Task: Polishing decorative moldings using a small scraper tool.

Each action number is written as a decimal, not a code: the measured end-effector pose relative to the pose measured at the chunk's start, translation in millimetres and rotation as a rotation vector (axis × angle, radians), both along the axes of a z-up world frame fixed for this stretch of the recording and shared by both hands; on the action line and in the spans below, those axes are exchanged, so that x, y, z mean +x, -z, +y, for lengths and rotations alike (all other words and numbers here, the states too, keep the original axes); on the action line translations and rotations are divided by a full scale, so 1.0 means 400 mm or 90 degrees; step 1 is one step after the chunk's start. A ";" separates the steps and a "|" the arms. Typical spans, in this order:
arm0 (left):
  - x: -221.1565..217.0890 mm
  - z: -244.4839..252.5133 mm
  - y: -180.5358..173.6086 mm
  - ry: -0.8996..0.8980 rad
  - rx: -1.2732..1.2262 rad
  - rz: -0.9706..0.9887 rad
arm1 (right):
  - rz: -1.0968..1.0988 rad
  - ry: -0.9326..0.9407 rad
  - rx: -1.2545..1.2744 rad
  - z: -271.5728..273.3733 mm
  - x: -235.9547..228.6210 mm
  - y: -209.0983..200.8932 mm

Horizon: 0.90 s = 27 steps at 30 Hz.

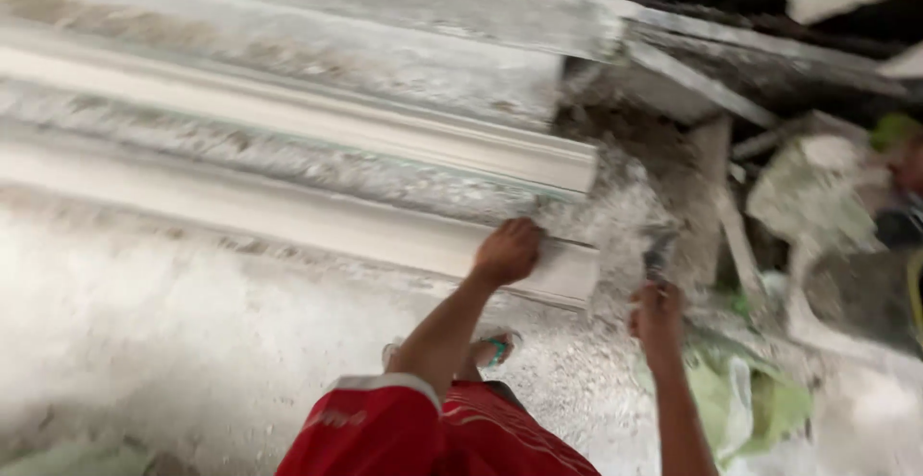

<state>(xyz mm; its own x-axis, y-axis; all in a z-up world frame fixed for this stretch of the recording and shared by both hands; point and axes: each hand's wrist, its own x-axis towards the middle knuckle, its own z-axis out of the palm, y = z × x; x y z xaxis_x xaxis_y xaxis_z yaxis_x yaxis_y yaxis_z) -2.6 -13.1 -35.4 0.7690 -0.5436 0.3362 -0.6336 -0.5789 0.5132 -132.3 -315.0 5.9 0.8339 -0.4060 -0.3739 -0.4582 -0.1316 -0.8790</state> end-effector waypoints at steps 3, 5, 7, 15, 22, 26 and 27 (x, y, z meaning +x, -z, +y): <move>-0.028 0.022 -0.080 -0.035 -0.095 -0.017 | -0.044 -0.061 0.007 0.126 0.029 -0.116; -0.099 0.081 -0.169 -0.087 -0.166 0.017 | -0.049 -0.095 0.031 0.267 0.039 -0.156; -0.179 0.147 -0.206 -0.131 -0.245 0.046 | -0.055 -0.122 0.050 0.408 0.024 -0.164; -0.432 0.738 -0.225 -0.249 -0.574 0.565 | -0.036 -0.481 0.095 1.065 -0.078 0.008; -0.575 1.306 -0.341 -0.503 -0.675 0.667 | 0.007 -0.823 0.149 1.635 -0.090 -0.091; -0.660 1.515 -0.194 -0.731 -0.690 0.356 | -0.001 -0.965 0.083 1.856 -0.045 -0.092; -0.674 1.557 -0.169 -0.801 -0.709 0.332 | 0.015 -0.979 0.063 1.906 -0.026 -0.093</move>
